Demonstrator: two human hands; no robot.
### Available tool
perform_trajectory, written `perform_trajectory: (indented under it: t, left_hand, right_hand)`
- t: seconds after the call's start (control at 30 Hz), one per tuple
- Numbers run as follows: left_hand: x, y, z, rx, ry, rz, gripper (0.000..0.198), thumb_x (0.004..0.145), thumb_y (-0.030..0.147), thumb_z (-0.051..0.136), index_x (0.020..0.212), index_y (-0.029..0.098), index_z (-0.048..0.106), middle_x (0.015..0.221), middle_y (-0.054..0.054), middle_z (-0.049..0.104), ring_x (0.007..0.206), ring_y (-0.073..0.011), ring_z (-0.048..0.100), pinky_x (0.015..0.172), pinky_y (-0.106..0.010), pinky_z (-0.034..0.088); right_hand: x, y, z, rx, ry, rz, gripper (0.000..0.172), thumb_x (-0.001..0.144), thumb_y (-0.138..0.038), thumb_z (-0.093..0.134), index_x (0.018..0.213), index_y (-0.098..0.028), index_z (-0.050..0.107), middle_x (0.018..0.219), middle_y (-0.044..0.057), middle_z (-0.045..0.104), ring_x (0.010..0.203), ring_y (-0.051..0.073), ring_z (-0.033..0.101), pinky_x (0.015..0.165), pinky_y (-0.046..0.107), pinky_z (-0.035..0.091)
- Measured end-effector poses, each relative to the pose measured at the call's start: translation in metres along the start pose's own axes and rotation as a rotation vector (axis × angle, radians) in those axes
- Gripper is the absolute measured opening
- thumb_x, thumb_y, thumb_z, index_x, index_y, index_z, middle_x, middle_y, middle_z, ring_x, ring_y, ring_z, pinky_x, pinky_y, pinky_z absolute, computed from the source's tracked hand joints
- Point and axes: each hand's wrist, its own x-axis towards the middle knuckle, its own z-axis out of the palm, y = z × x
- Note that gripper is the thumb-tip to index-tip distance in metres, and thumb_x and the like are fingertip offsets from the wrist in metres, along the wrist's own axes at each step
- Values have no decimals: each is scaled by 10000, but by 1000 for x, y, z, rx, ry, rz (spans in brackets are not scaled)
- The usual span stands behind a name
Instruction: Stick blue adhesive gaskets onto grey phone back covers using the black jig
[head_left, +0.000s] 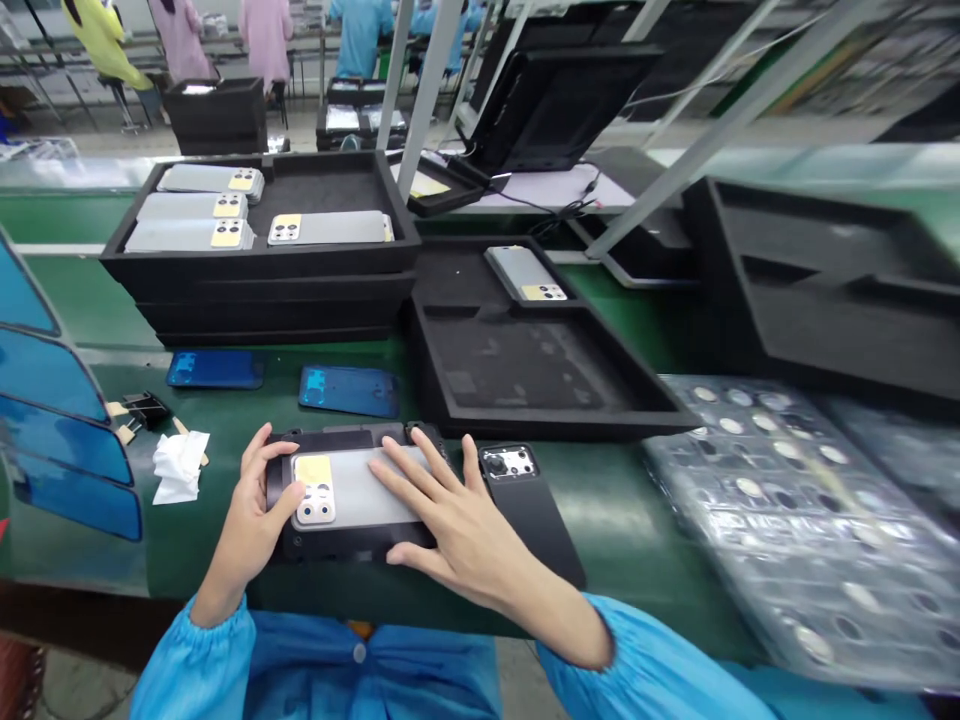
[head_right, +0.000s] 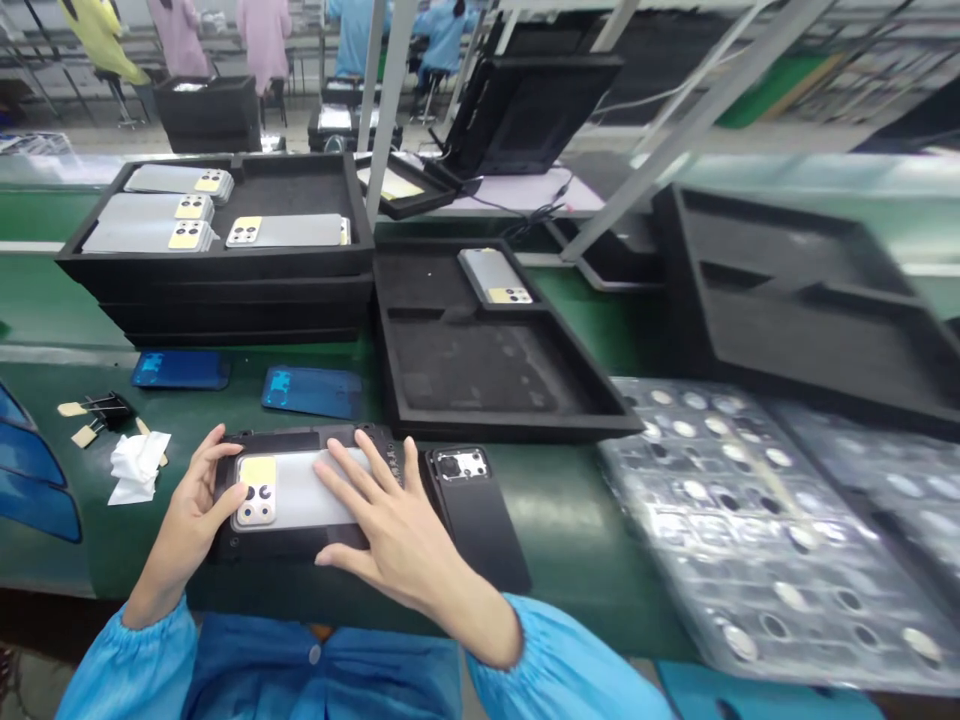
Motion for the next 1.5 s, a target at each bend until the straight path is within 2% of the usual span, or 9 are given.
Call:
perform_trajectory:
  t: [0.17, 0.27, 0.37, 0.5, 0.7, 0.97, 1.2, 1.37, 1.5]
  left_hand:
    - [2, -2, -1, -4, 6, 8, 397, 803, 404, 745, 1149, 241, 640, 1698, -124, 235, 1545, -330, 330, 1229, -468, 325]
    - [4, -4, -2, 7, 1, 32, 426, 795, 408, 747, 1166, 238, 626, 1688, -135, 253, 1558, -322, 307, 1237, -457, 312]
    - [7, -6, -4, 24, 4, 53, 441, 800, 410, 738, 1187, 237, 618, 1680, -144, 264, 1568, -322, 280, 1256, -475, 266]
    - [9, -11, -6, 41, 3, 82, 409, 798, 398, 729, 1163, 229, 653, 1654, -158, 310, 1576, -334, 250, 1274, -504, 189]
    - [6, -19, -6, 35, 24, 102, 418, 791, 382, 726, 1178, 231, 679, 1627, -158, 362, 1553, -341, 303, 1265, -493, 214]
    - [1, -16, -4, 30, 31, 94, 417, 816, 372, 709, 1206, 233, 661, 1637, -145, 353, 1544, -319, 327, 1254, -474, 254]
    - [-3, -14, -1, 7, 65, 81, 417, 795, 344, 725, 1191, 233, 661, 1631, -157, 374, 1545, -329, 330, 1249, -498, 269]
    - [-5, -16, 0, 1, 69, 65, 415, 780, 332, 731, 1178, 232, 671, 1634, -161, 373, 1555, -329, 312, 1257, -496, 249]
    - [-5, -17, -1, 5, 65, 63, 416, 792, 338, 720, 1190, 229, 663, 1646, -164, 349, 1554, -329, 314, 1251, -491, 266]
  right_hand:
    - [-11, -9, 4, -120, 273, 200, 717, 1055, -628, 259, 1376, -123, 653, 1579, 270, 474, 1503, 474, 361, 1155, 804, 125]
    - [-2, -9, 0, -134, 321, 347, 685, 1081, -558, 228, 1242, -124, 732, 1542, 271, 520, 1473, 475, 418, 1127, 821, 181]
    - [11, -11, -4, -143, 308, 393, 643, 1084, -543, 270, 1139, -144, 770, 1529, 240, 547, 1466, 455, 442, 1137, 806, 201]
    - [2, -24, -4, -224, 286, 346, 681, 1093, -519, 217, 1233, -85, 723, 1505, 262, 564, 1441, 450, 473, 1148, 778, 207]
    - [-29, -47, 6, -307, 321, 213, 684, 1099, -494, 194, 1246, -66, 707, 1464, 261, 606, 1356, 442, 549, 1171, 726, 160]
    - [16, -91, 21, -80, 313, 123, 709, 1046, -647, 298, 1298, -117, 697, 1496, 218, 590, 1414, 418, 506, 1229, 703, 3]
    - [39, -55, 10, -69, 268, 191, 530, 1077, -507, 362, 1244, -170, 735, 1505, 261, 565, 1418, 457, 506, 1119, 818, 225]
    - [12, -20, 9, -207, 270, 221, 555, 1094, -406, 256, 1260, -168, 730, 1482, 285, 576, 1396, 492, 516, 1027, 859, 310]
    - [-9, -8, 11, -265, 288, 266, 605, 1096, -418, 196, 1311, -146, 693, 1475, 305, 572, 1380, 507, 525, 976, 855, 364]
